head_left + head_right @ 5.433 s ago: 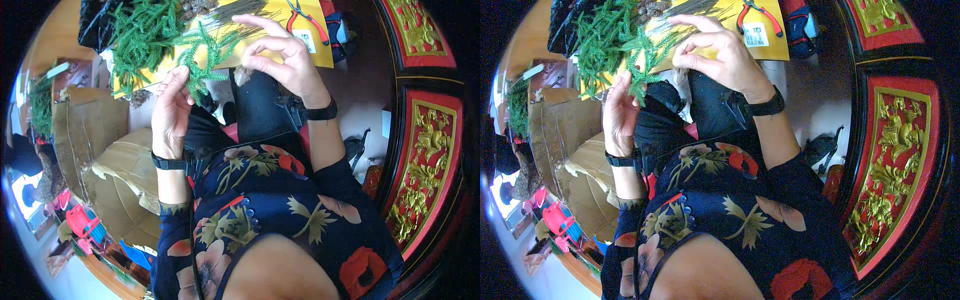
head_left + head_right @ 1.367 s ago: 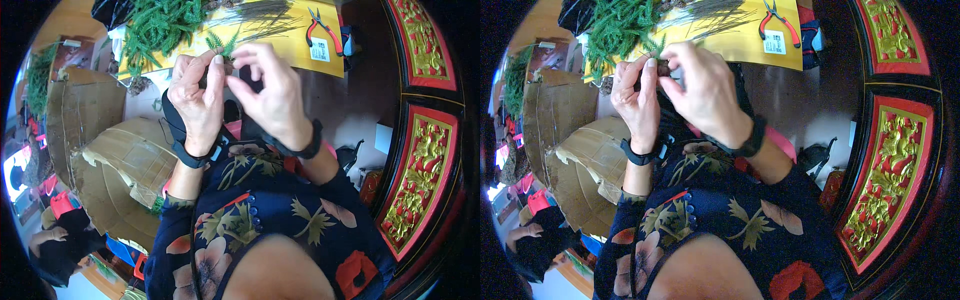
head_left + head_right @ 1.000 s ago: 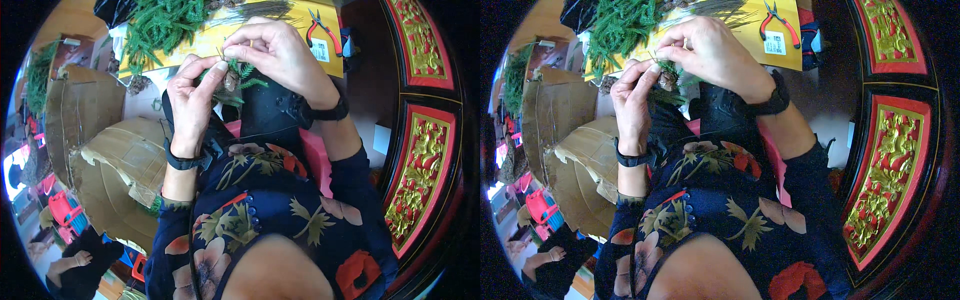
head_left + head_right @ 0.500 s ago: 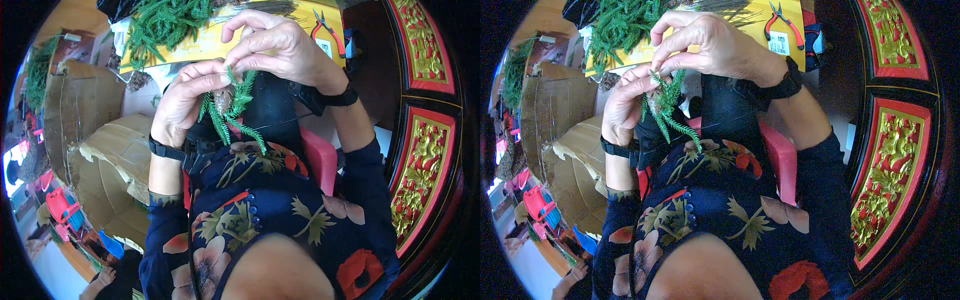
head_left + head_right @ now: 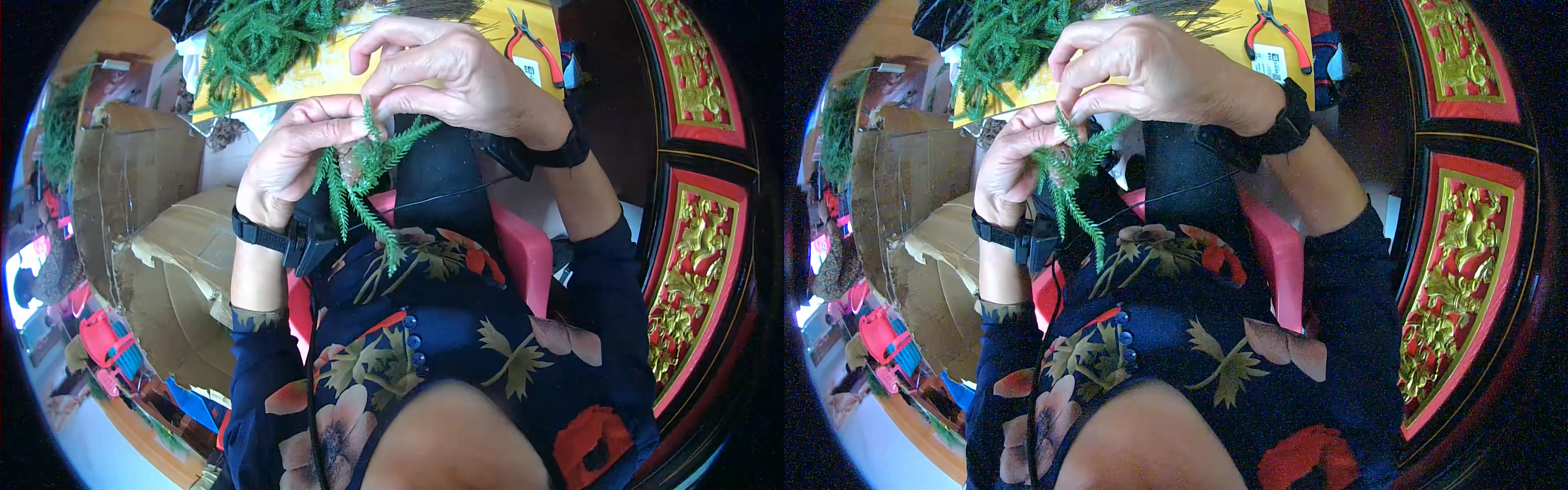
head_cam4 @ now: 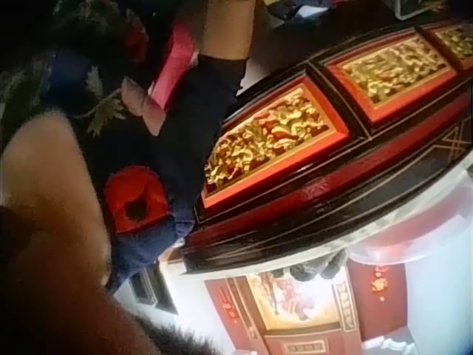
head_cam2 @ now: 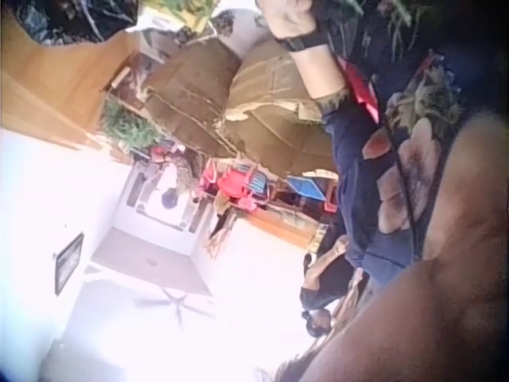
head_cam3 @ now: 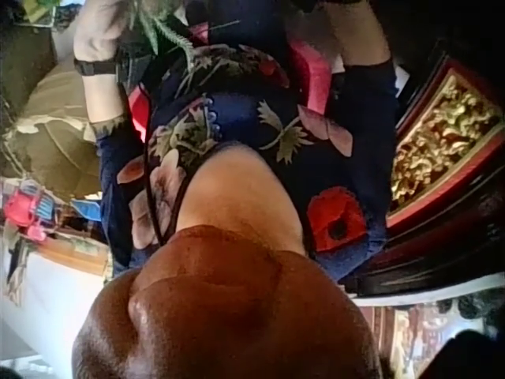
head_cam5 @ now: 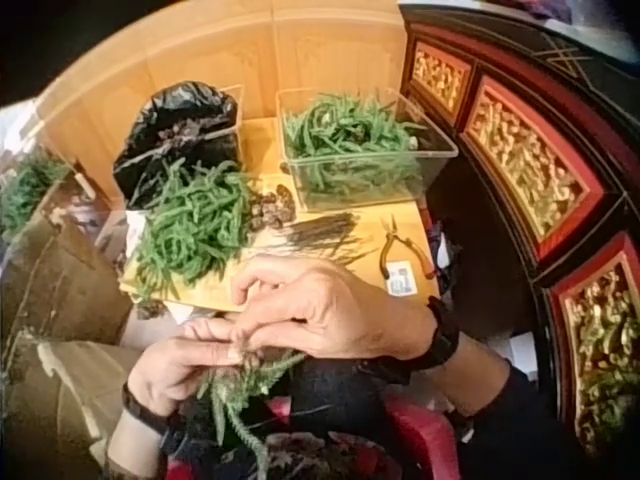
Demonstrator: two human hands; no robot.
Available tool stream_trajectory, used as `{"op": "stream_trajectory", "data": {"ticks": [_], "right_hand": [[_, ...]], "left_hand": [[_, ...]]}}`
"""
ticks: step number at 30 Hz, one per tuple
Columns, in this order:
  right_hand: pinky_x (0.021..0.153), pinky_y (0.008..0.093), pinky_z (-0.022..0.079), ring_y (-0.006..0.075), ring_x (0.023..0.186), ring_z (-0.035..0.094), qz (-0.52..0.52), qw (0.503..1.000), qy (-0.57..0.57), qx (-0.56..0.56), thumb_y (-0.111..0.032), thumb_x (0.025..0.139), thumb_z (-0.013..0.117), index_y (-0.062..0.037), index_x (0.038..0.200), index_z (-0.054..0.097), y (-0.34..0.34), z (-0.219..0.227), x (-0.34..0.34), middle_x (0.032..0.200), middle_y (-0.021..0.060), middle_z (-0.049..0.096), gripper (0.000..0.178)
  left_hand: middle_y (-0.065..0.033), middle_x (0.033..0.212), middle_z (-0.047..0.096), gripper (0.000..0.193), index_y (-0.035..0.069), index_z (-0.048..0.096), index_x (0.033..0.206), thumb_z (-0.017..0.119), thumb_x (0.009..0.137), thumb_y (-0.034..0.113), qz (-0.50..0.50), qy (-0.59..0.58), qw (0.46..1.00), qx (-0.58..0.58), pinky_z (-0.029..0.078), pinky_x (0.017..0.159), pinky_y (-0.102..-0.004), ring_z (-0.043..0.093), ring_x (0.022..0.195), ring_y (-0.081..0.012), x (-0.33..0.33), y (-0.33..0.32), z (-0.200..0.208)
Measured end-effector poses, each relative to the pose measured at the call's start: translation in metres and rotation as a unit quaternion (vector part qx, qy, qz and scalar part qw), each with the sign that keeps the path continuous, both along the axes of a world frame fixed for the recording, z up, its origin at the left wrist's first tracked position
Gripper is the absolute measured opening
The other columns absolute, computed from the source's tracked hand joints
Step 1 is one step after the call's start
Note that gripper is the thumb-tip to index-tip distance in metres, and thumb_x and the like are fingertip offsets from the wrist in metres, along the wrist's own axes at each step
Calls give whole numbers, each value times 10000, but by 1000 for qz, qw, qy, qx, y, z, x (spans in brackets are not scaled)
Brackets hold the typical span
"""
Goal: Assembling decorative items by trimming and attaching artificial green branches and small dried components.
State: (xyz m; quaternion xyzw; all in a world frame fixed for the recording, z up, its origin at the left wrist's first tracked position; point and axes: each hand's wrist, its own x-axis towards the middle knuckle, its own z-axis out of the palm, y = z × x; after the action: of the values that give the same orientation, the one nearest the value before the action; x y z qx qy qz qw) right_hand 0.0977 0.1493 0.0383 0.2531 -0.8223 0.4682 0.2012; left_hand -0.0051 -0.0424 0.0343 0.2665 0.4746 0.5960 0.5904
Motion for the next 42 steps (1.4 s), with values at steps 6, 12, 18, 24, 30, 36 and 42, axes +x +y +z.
{"op": "stream_trajectory", "data": {"ticks": [6,12,18,24,30,36,42], "right_hand": [[645,298,450,157,704,561,-161,979,-63,109,-13,748,639,-23,842,610,-16,-12,10,860,58,559,98],[614,304,442,164,674,548,-186,963,-194,18,-27,734,657,-33,863,617,-14,-15,7,855,45,568,135],[607,281,431,158,721,570,-89,995,33,26,-59,731,676,-59,911,637,-3,-9,-2,887,40,579,185],[655,303,437,177,744,579,-63,982,132,120,-75,737,672,-67,928,639,-3,9,-2,896,43,580,194],[702,326,440,228,774,575,-129,968,-57,206,-132,750,668,-57,914,630,-9,-5,3,908,45,587,185],[696,337,440,249,766,573,-113,991,-64,37,-143,762,657,-45,890,615,-6,-2,6,882,76,591,167],[692,327,447,227,773,578,-93,986,124,65,-104,751,665,-43,844,631,-6,15,5,841,81,593,117]], "left_hand": [[-10,758,602,141,-5,644,872,612,831,126,80,286,953,-62,427,615,-221,558,652,-93,9,5,-1],[-3,716,599,102,0,655,847,615,824,91,163,543,823,-45,404,608,-189,548,631,-76,18,4,-5],[-3,751,621,128,-1,656,895,590,827,86,139,137,980,-49,418,616,-202,543,661,-66,9,-2,-2],[1,772,629,141,0,655,911,575,831,83,86,65,994,-21,428,619,-211,538,671,-60,5,-6,3],[7,739,614,153,2,654,905,552,848,100,91,420,900,-70,418,614,-205,531,663,-54,22,-1,3],[10,721,601,164,6,650,905,534,857,111,158,320,933,-39,411,603,-206,528,652,-58,19,0,-7],[-23,781,625,169,2,642,888,532,848,124,123,108,986,1,414,654,-210,538,684,-70,6,-4,-10]]}}
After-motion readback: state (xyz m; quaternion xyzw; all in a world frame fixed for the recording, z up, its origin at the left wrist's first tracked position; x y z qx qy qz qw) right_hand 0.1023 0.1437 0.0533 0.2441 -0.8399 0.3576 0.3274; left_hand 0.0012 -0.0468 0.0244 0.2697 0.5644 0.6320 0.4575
